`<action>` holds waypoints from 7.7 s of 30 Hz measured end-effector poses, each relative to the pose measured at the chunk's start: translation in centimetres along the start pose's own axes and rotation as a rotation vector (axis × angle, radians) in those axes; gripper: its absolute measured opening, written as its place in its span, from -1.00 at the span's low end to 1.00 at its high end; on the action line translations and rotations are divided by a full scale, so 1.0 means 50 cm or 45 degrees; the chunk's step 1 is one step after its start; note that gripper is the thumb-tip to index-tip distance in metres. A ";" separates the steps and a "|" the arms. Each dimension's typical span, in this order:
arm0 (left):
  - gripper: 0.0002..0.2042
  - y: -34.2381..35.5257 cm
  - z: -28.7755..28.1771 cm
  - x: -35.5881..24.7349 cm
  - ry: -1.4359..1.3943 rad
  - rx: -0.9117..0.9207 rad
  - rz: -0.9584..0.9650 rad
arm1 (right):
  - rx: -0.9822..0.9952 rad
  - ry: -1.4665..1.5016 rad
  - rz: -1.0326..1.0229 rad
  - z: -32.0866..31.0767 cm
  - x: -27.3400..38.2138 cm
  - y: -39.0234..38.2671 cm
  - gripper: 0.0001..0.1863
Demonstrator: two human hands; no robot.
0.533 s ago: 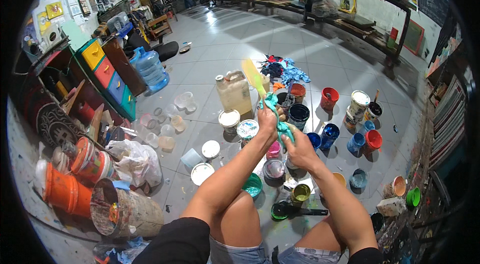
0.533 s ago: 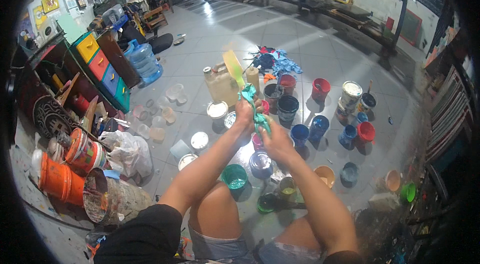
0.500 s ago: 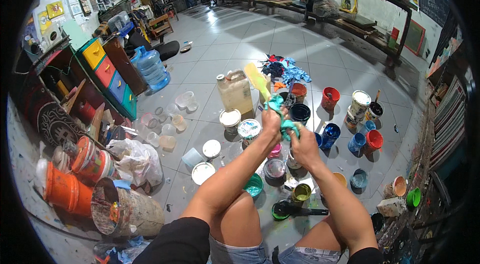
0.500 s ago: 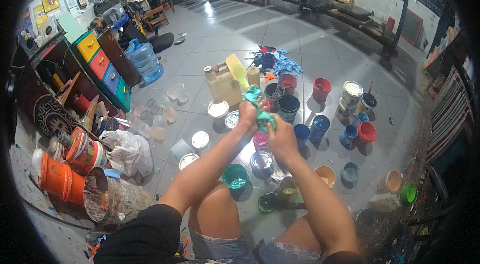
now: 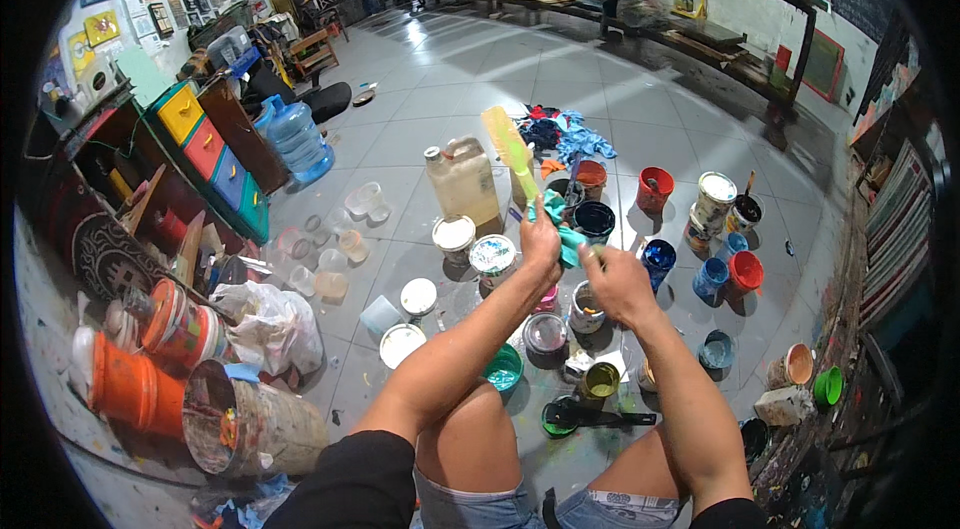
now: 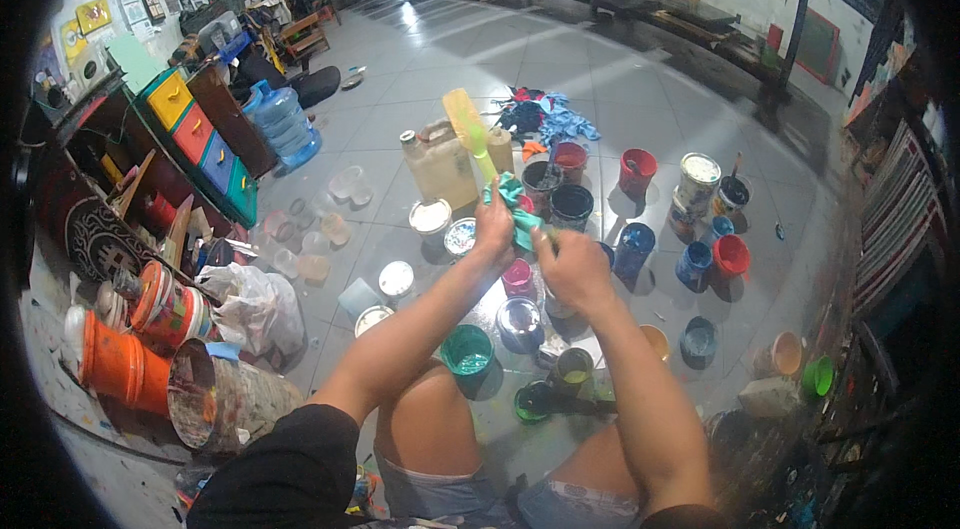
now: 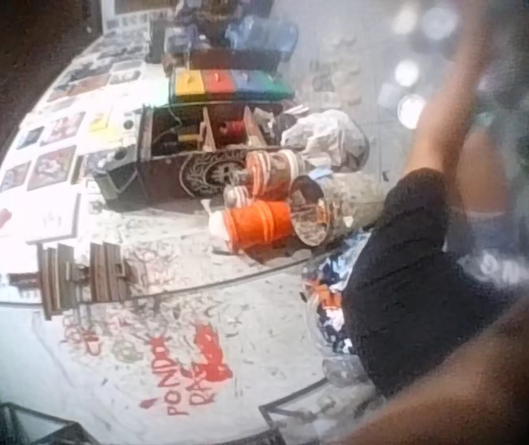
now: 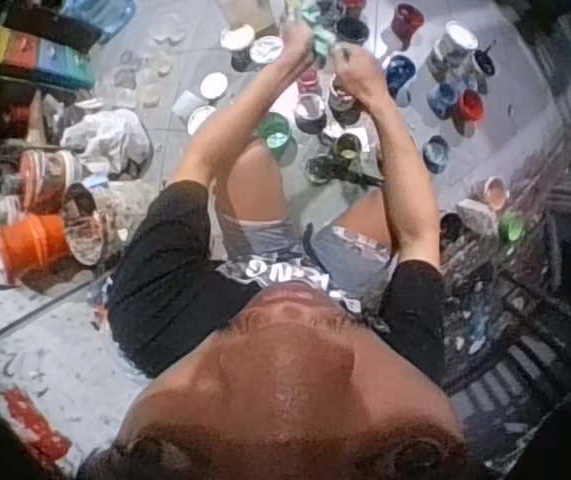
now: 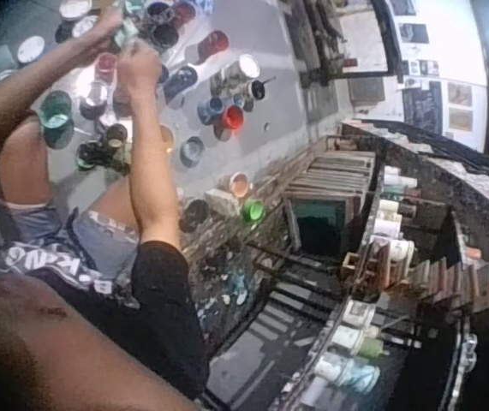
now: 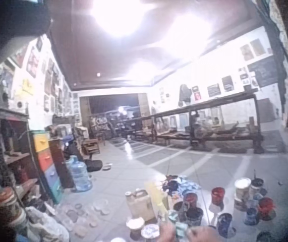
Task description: The person stirs light-colored ink in a plastic container with a spatula and then cleans the spatula with a blue cloth.
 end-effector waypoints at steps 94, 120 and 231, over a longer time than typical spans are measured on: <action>-0.71 0.008 -0.008 0.140 0.306 0.131 -0.305 | 0.225 -0.067 0.106 0.109 -0.123 0.020 -0.67; -0.64 0.105 -0.056 0.254 1.106 -0.031 -0.189 | 0.394 -0.119 -1.174 -0.101 0.607 0.074 -0.43; -0.64 0.185 -0.068 0.096 -0.130 -0.093 -0.122 | 0.134 0.051 -0.005 0.151 -0.049 0.046 -0.25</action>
Point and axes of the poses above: each hand's wrist, its own y-axis towards the middle knuckle, its own z-axis out of the palm, x = y × z, the point moved 1 cm from there along y, towards the middle knuckle, and after that the axes turned 10 degrees about -x, right-handed, at the moved point
